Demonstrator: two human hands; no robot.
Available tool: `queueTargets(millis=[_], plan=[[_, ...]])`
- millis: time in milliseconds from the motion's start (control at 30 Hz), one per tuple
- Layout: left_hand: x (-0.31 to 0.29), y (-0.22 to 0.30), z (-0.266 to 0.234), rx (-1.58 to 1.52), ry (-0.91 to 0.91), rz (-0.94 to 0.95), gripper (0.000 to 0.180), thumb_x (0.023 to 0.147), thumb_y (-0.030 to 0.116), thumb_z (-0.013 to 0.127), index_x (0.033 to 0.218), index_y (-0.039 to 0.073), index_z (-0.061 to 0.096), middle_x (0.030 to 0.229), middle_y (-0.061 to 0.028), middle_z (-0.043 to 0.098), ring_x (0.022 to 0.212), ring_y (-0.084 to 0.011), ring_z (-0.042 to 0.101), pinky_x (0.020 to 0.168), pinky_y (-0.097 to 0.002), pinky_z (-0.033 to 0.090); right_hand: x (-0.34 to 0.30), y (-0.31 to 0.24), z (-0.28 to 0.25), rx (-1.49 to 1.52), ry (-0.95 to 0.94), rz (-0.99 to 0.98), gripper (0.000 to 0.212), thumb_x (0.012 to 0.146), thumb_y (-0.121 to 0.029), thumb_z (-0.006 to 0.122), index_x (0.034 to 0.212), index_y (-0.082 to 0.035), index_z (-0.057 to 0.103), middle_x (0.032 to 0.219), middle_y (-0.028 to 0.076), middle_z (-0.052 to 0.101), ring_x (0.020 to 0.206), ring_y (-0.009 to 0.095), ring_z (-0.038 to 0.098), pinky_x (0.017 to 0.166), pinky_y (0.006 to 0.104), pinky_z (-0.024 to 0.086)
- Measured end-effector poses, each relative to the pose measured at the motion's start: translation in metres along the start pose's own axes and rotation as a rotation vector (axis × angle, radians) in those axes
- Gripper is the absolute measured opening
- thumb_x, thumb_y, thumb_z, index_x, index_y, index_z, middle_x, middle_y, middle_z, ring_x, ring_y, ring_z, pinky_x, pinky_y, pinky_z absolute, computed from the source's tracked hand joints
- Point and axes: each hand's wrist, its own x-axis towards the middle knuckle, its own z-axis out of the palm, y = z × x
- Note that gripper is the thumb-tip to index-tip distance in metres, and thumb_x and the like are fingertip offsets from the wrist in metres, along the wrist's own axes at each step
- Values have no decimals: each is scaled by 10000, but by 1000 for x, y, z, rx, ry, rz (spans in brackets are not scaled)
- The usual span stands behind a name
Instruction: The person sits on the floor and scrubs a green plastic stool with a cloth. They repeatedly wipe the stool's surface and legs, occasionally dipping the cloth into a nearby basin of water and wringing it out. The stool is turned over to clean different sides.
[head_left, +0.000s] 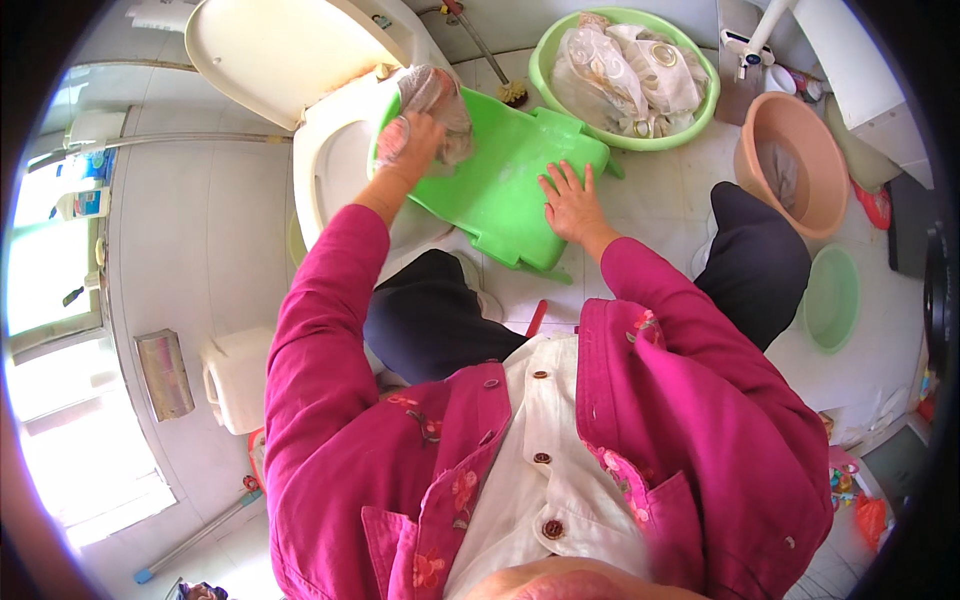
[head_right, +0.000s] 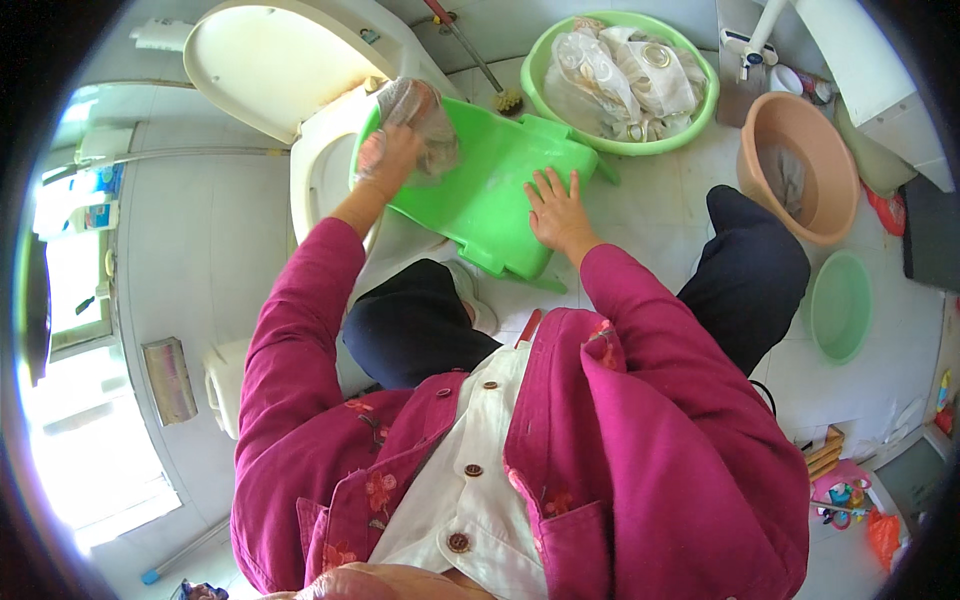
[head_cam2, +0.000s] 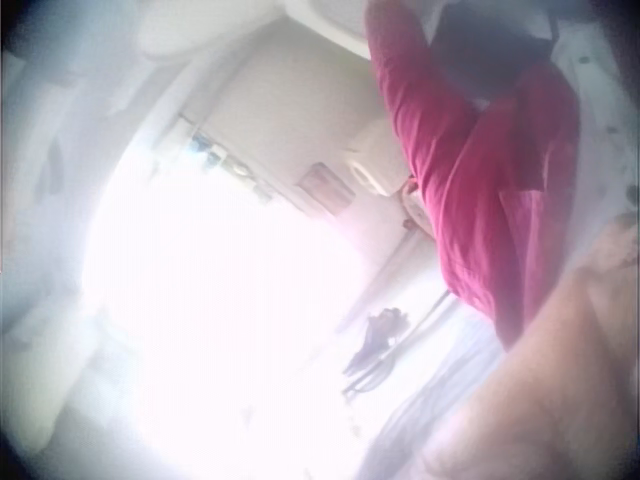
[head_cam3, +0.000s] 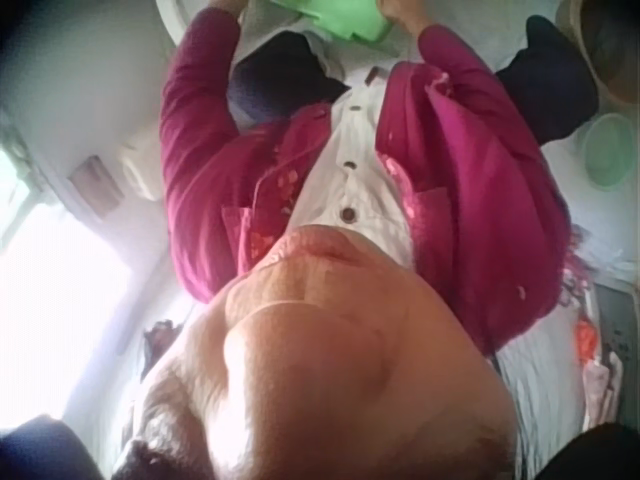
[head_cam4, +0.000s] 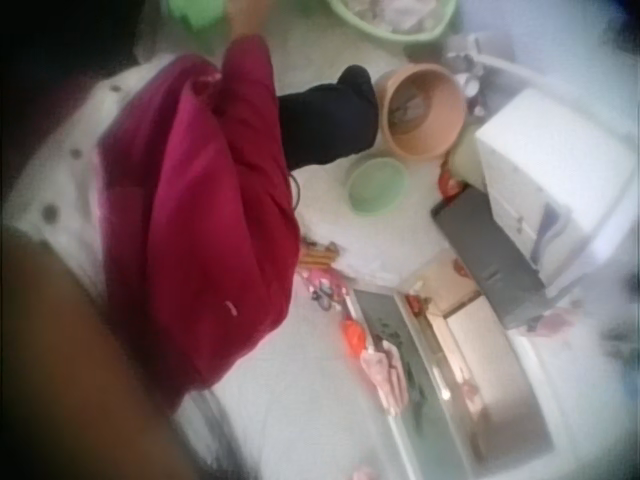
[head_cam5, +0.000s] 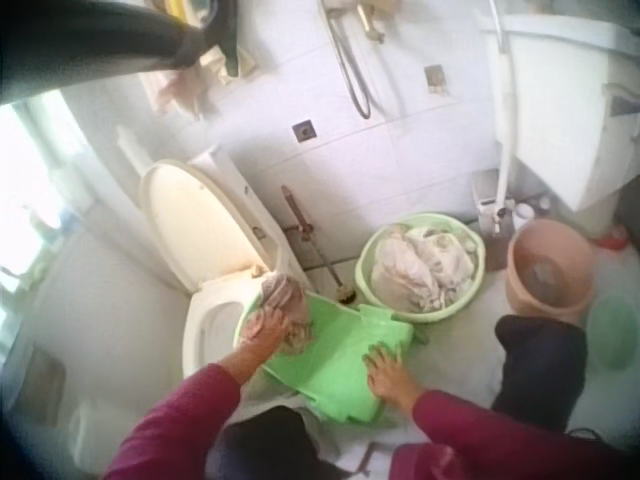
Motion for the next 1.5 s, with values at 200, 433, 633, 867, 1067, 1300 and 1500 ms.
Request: queueTargets(millis=[200, 433, 633, 867, 1067, 1300, 1500], plan=[[63, -54, -33, -131, 30, -433, 260, 873, 202, 614, 1109, 127, 537, 1011, -127, 607, 929, -340, 647, 779, -457, 552, -4, 0, 1, 44, 45, 5, 526, 881, -256, 588, 1386, -114, 549, 1516, 118, 418, 1446, 329, 300, 1162, 664, 147], [99, -45, -49, -458, 623, -768, 259, 781, 218, 710, 949, 48, 612, 1148, -178, 581, 1048, -377, 569, 907, -489, 471, -2, 3, 0, 40, 33, 4, 535, 875, -254, 598, 1392, -122, 546, 1512, 116, 418, 1445, 320, 303, 1165, 657, 152], [79, 33, 42, -255, 353, -192, 378, 815, 117, 588, 1181, 25, 609, 1403, -142, 511, 1361, -294, 427, 1144, -469, 312, 0, 4, 0, -11, -11, -3, 556, 889, -281, 575, 1419, -126, 512, 1524, 120, 399, 1447, 320, 298, 1162, 664, 149], [16, 148, 142, -394, -303, -269, 514, 944, 214, 475, 1414, 9, 456, 1507, -153, 424, 1424, -284, 365, 1176, -461, 262, 3, -8, 0, 7, -39, -23, 569, 883, -276, 576, 1433, -154, 495, 1538, 101, 379, 1456, 317, 278, 1160, 667, 139], [19, 186, 72, -700, -399, -255, 567, 968, 260, 412, 1475, 5, 398, 1537, -153, 391, 1446, -292, 310, 1201, -471, 204, 0, 7, 1, -13, -21, -10, 562, 874, -287, 562, 1412, -133, 518, 1520, 125, 401, 1447, 338, 294, 1156, 674, 144], [44, 93, 78, -27, -439, 0, 529, 988, 288, 381, 1459, 64, 469, 1530, -89, 423, 1452, -268, 292, 1215, -463, 139, 4, 4, 7, -15, 25, -29, 576, 845, -290, 576, 1396, -127, 531, 1511, 129, 409, 1436, 341, 307, 1158, 669, 144], [43, 120, 81, -95, -553, -76, 508, 984, 297, 399, 1441, 102, 504, 1501, -68, 456, 1432, -293, 310, 1203, -505, 137, 4, 4, 3, -2, 7, -32, 576, 839, -287, 587, 1390, -127, 538, 1504, 129, 415, 1434, 340, 307, 1159, 666, 143]])
